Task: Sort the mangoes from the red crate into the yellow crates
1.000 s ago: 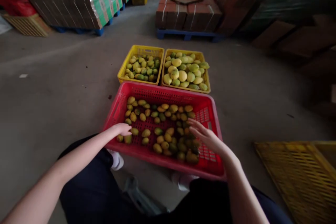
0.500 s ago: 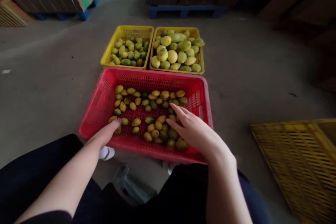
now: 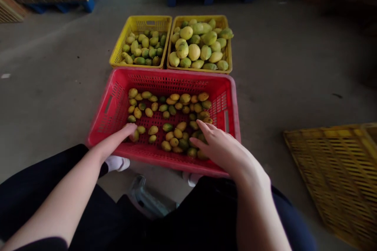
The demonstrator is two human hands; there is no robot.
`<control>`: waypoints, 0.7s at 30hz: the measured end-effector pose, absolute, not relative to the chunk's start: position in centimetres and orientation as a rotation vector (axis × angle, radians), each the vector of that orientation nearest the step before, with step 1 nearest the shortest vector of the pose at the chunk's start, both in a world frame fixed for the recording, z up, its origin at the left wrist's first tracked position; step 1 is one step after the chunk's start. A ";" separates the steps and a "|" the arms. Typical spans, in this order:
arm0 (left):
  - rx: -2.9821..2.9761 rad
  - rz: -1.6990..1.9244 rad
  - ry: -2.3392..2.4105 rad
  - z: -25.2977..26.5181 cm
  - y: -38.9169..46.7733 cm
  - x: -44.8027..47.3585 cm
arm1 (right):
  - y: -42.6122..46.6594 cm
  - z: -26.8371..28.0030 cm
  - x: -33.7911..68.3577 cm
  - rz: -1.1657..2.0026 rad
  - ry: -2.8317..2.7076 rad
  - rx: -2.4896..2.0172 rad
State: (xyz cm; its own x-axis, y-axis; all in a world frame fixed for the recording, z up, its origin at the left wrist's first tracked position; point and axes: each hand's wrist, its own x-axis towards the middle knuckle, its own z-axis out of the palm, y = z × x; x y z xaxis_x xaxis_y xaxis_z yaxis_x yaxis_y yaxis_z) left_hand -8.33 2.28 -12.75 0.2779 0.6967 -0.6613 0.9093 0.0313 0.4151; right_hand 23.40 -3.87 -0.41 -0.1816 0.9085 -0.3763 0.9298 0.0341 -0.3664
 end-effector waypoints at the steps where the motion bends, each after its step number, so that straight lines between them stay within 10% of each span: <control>1: 1.714 -0.359 1.516 -13.0 3.1 -7.9 | -4.0 -0.4 23.4 -0.849 2.236 1.978; 7: 1.743 -0.176 1.575 -6.5 6.3 -5.3 | -3.7 -0.9 21.7 -1.306 2.166 2.018; 13: 1.573 0.268 1.030 2.9 5.6 -4.1 | -2.7 -0.8 17.7 -2.834 1.982 1.891; 21: 1.802 -0.286 1.376 -10.6 3.6 -5.7 | -2.5 -0.1 16.7 -3.282 1.121 2.308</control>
